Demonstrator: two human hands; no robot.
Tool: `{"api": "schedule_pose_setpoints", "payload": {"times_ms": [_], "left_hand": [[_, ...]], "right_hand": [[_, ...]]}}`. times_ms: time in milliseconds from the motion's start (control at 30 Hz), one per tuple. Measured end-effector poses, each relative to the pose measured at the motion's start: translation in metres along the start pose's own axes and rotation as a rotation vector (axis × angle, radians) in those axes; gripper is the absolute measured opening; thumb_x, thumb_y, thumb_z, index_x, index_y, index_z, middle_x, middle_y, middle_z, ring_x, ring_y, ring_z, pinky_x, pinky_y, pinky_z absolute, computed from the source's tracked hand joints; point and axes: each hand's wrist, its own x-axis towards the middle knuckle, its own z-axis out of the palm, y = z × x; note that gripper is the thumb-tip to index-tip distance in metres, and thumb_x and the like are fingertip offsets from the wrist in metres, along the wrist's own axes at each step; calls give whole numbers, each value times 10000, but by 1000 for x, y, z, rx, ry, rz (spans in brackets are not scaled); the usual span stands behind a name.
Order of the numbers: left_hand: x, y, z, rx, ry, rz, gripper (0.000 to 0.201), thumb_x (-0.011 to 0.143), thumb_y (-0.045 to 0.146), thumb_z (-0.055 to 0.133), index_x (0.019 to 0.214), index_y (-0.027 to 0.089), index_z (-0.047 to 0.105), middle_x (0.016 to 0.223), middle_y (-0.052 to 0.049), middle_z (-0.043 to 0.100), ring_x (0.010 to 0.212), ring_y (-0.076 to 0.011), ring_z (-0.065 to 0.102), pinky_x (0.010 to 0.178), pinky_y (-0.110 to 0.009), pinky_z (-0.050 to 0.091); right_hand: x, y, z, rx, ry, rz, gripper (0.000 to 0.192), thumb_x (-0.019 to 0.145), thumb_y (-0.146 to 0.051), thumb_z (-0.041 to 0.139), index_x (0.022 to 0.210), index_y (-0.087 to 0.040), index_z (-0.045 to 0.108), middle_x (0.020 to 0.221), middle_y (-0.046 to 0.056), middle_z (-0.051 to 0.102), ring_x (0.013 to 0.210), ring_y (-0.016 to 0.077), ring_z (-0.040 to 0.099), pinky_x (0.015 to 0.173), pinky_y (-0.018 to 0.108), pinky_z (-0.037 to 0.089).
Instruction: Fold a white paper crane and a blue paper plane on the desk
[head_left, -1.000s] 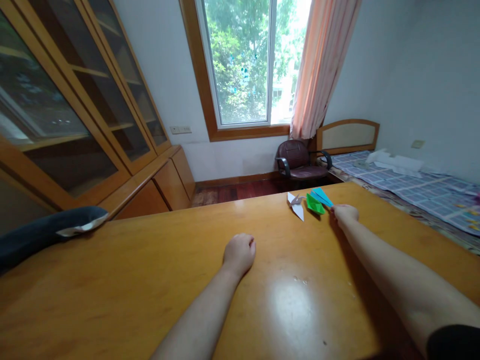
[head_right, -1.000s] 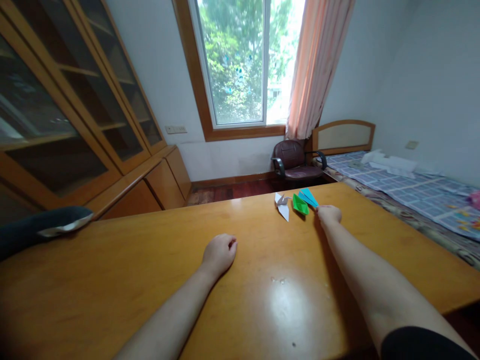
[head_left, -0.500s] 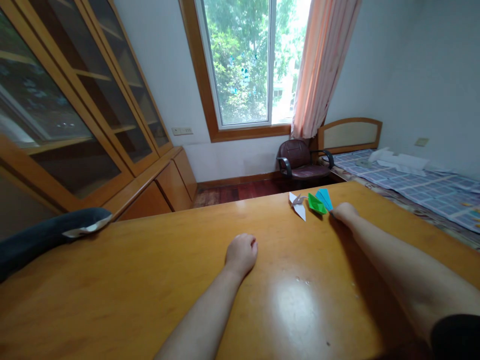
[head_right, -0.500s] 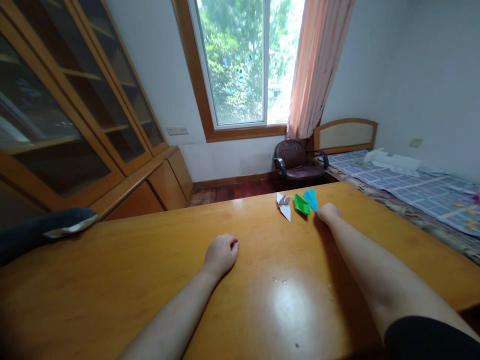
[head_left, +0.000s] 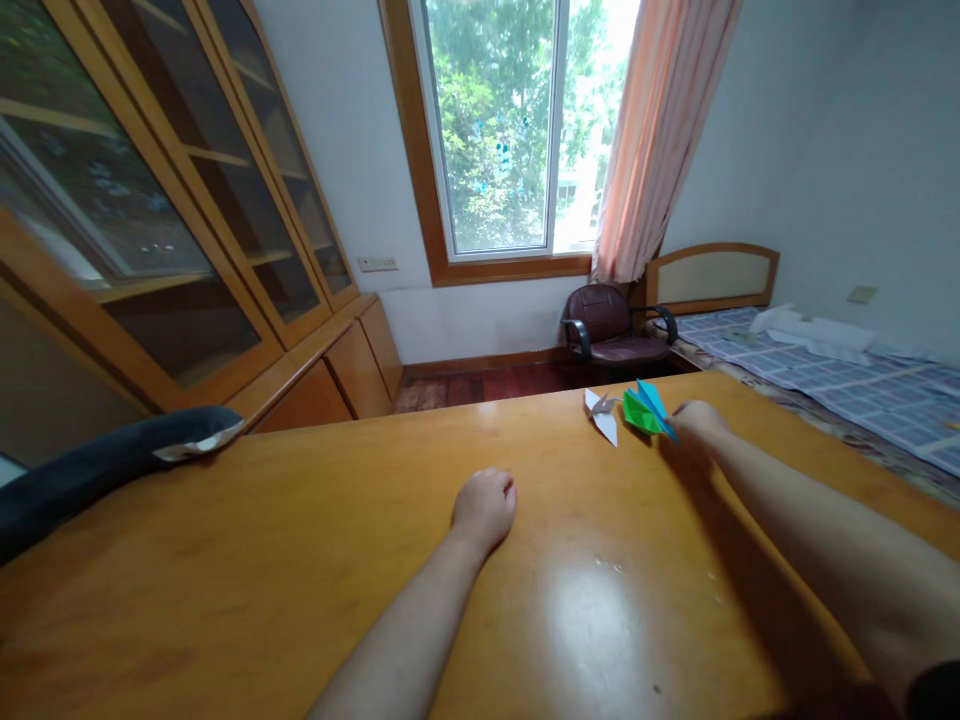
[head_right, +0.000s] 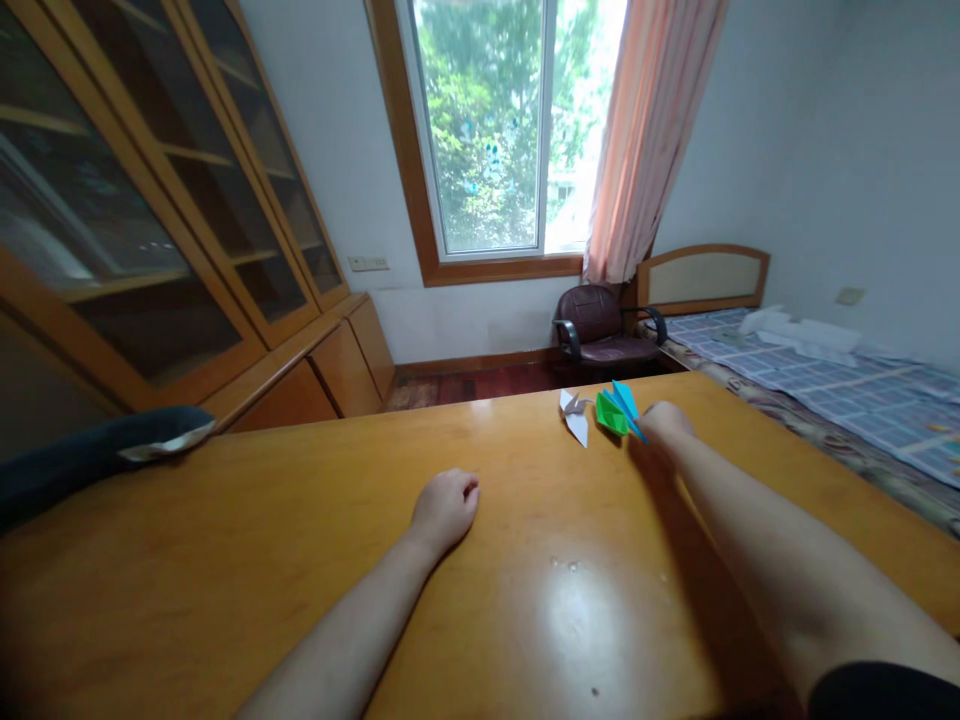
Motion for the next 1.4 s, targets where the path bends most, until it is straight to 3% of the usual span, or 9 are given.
{"api": "schedule_pose_setpoints", "payload": {"times_ms": [100,233,333,467,667,800,1033,1200,1400], "left_hand": [[0,-6,-3,32,-9,-16,230,888,263,476,877,210,700,930,-64,688,900,-195,610,778,-291,446],[0,-11,-8,67,-11,-31,247,901,265,465,882,208,704,929,-68,681,911,-203,608,792,-299,447],[-1,-10,-10,87,-20,-48,253,910,265,462,891,207,707,948,-79,670,938,-210,595,821,-309,445],[-3,-6,-12,102,-35,-61,277,925,272,442,893,204,708,977,-91,649,964,-212,574,843,-320,441],[-5,-7,-10,110,0,-24,263,922,317,466,906,200,701,991,-93,633,980,-221,554,868,-333,437],[-5,-7,-7,99,18,-38,260,902,359,515,1028,208,685,1154,-102,618,1090,-243,523,967,-374,403],[-2,-13,3,103,-34,-65,447,898,452,495,1279,235,584,1431,-116,479,1313,-319,406,1102,-487,290],[1,-16,8,76,-75,-85,581,889,556,448,1389,263,483,1514,-100,380,1395,-358,297,1126,-555,220],[2,-17,10,72,-74,-72,610,888,573,430,1409,258,459,1520,-114,365,1406,-358,280,1129,-545,223]], "right_hand": [[-11,-27,3,-175,-73,-44,225,576,-33,703,489,-189,567,447,-9,454,633,207,551,646,309,394],[-44,-59,18,-513,-135,-426,22,698,-195,662,691,-205,681,663,48,620,703,207,574,630,282,376],[-81,-74,35,-614,-205,-673,149,796,-253,559,807,-209,701,884,72,679,794,199,593,631,263,376],[-136,-82,57,-666,-288,-854,255,873,-242,449,869,-200,700,966,84,676,871,204,597,683,274,383],[-194,-66,87,-654,-473,-916,282,913,-288,431,977,-198,691,1061,101,672,995,233,587,857,301,403],[-211,-45,98,-684,-531,-906,342,913,-364,463,1137,-191,655,1297,132,585,1167,274,516,999,360,352],[-217,-24,105,-694,-701,-826,546,879,-454,511,1365,-205,505,1491,143,398,1350,333,361,1093,503,255],[-216,-21,110,-756,-821,-817,668,912,-559,388,1469,-191,366,1560,152,253,1432,361,194,1114,589,144],[-212,-21,113,-792,-841,-830,697,912,-604,340,1477,-196,357,1564,142,243,1433,367,188,1115,584,149]]}}
